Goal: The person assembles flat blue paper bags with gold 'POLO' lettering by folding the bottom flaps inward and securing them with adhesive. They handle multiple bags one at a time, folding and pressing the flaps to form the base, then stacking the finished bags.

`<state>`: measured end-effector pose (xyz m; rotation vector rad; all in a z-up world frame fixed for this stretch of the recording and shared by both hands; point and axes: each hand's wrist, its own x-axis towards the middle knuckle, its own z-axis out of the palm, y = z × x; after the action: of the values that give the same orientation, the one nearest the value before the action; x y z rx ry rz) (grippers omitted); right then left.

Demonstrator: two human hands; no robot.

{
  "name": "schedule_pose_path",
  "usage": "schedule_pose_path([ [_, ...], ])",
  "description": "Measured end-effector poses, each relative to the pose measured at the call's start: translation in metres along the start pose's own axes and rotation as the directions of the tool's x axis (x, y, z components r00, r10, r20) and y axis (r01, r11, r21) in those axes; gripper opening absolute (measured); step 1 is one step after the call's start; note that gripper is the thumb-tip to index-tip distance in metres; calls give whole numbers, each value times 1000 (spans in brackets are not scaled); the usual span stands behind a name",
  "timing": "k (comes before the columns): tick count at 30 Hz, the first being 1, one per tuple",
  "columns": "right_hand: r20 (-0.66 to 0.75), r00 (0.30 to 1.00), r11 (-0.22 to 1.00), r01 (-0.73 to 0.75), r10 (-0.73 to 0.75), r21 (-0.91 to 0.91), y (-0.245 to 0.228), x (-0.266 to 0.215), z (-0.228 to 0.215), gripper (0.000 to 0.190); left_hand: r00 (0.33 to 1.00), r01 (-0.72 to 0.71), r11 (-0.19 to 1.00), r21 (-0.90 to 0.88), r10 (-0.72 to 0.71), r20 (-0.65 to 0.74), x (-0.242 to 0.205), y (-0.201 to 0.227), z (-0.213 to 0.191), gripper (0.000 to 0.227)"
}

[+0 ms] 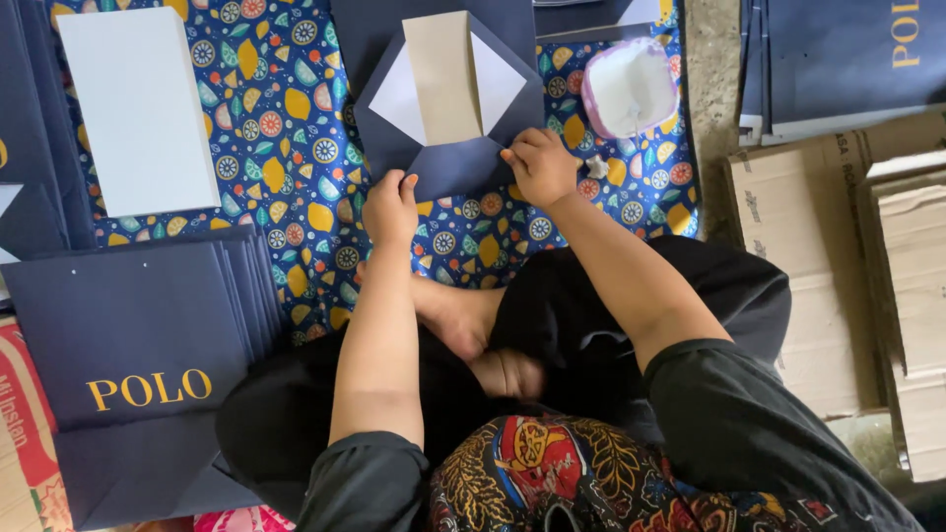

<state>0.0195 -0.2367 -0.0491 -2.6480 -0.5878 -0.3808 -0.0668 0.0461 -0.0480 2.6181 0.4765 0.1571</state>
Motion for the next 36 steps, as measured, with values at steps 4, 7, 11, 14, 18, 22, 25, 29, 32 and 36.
schedule_pose_path([
  [4, 60, 994, 976, -98, 88, 192, 5, 5, 19, 29, 994, -16, 997, 69, 23, -103, 2, 12, -3, 31],
  [7, 112, 983, 960, -170, 148, 221, -4, 13, 12, 22, 978, -19, 989, 145, 49, -205, 6, 13, 9, 30],
  [11, 172, 965, 969, -220, 200, 109, -13, 17, -1, 20, 898, -41, 944, 327, 178, -402, 9, 20, 13, 32],
  [14, 135, 978, 988, -154, 156, -27, -15, 15, 3, 22, 852, -6, 905, 426, 228, -472, 9, 29, 12, 35],
  [18, 108, 990, 990, -80, 92, -112, -12, 8, 13, 24, 809, 18, 874, 486, 273, -520, 10, 26, 22, 39],
  [22, -58, 996, 957, 54, -73, -286, -14, 0, 18, 22, 803, -6, 865, 501, 303, -513, 6, 38, 12, 34],
  [25, -69, 993, 956, 73, -96, -283, -20, 4, 13, 19, 794, -209, 859, 468, 428, -432, -4, 52, 3, 24],
  [29, -70, 996, 980, 35, -50, -198, -24, 8, 7, 22, 764, -541, 780, 316, 613, -204, -24, 71, -3, 45],
  [32, -64, 998, 999, 15, -17, -29, -13, 7, 11, 27, 940, -317, 919, 235, 273, 203, -22, 78, -14, 77],
  [36, -4, 986, 967, -165, 169, 196, -14, 13, 6, 26, 968, -209, 941, 266, 160, 194, -20, 78, 5, 93],
])
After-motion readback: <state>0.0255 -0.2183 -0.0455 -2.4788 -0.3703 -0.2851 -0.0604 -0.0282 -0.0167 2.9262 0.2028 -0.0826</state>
